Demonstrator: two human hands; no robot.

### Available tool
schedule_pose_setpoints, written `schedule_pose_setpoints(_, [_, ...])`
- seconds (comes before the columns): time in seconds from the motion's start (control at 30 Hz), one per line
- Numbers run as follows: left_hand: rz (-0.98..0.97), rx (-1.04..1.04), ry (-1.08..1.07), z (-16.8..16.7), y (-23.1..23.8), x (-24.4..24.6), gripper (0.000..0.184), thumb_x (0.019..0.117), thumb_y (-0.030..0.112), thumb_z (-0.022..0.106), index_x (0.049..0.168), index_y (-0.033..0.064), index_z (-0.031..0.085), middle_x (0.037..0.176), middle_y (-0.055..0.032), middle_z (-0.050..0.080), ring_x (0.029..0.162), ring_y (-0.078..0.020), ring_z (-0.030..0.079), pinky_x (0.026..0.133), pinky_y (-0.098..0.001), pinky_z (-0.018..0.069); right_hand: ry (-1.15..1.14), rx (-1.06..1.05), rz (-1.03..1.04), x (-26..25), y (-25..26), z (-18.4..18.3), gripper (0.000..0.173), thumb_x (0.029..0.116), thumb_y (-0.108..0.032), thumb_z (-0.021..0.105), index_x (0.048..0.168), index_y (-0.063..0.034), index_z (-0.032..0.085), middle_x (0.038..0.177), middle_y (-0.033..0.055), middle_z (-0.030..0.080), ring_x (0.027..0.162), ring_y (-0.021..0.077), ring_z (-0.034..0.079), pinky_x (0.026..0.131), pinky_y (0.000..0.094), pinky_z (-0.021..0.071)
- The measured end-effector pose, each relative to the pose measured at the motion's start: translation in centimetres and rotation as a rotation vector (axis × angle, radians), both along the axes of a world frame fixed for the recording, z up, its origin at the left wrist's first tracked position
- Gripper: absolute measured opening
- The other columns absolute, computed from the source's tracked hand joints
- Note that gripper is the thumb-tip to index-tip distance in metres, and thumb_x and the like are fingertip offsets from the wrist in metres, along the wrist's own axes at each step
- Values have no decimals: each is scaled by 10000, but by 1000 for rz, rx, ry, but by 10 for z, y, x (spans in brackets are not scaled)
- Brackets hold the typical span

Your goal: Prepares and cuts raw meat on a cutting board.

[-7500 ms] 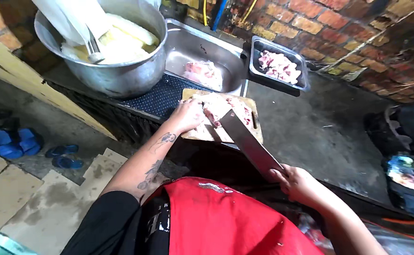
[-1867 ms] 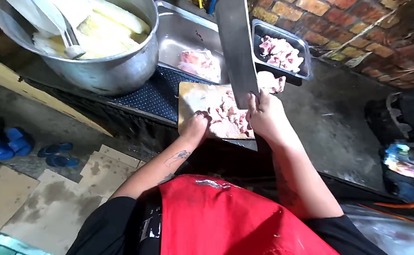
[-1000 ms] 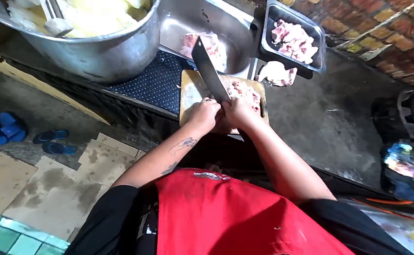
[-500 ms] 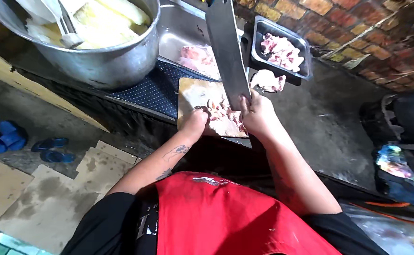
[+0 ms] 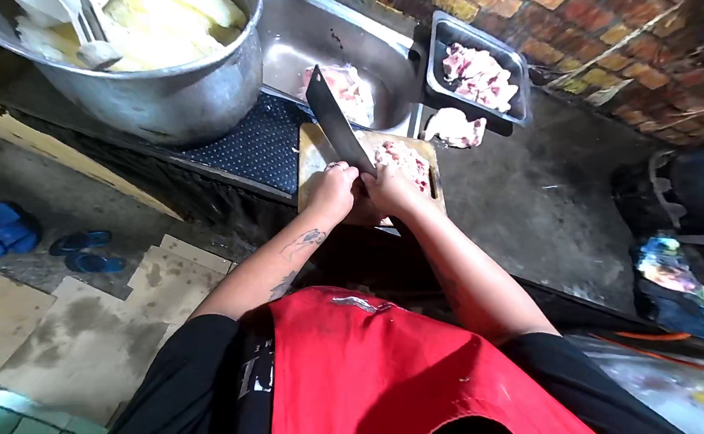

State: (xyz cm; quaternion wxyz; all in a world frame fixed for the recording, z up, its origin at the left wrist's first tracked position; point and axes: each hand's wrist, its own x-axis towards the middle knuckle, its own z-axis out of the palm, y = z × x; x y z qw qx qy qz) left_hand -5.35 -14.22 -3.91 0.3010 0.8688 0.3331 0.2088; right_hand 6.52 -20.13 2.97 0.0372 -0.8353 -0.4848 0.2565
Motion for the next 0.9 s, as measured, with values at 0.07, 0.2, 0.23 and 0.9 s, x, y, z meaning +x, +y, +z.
schedule_pose_setpoints(0.07, [92,31,-16,-3,11,-2,169,942,84,656,1065,13,748,1147,-178,707,1110,-339,682,974,-514,537,31,-7,-30,6,-15,-1,388,1116,-329,439,1217,14,590,894,208,666,707,329,686,667,537,578])
schedule_pose_setpoints(0.2, [28,53,-92,-14,16,-14,184,977,146,674,1072,15,762,1203,-203,667,1102,-371,664,982,-529,532,99,-16,-118,13,-45,0,391,1122,-348,432,1197,1,593,689,131,602,488,199,602,516,365,559])
schedule_pose_setpoints(0.23, [-39,76,-96,-16,14,-17,193,982,163,675,1082,31,772,1201,-190,683,1081,-355,685,958,-528,551,92,-13,-118,13,-45,2,399,1122,-357,428,1220,-5,590,700,132,611,503,206,613,529,372,566])
schedule_pose_setpoints(0.9, [-53,84,-80,-10,0,-23,214,851,-13,706,1057,0,762,1189,-189,697,1120,-347,674,977,-508,538,53,10,4,-11,2,-1,387,1119,-326,439,1147,23,604,873,197,655,659,304,676,632,495,582])
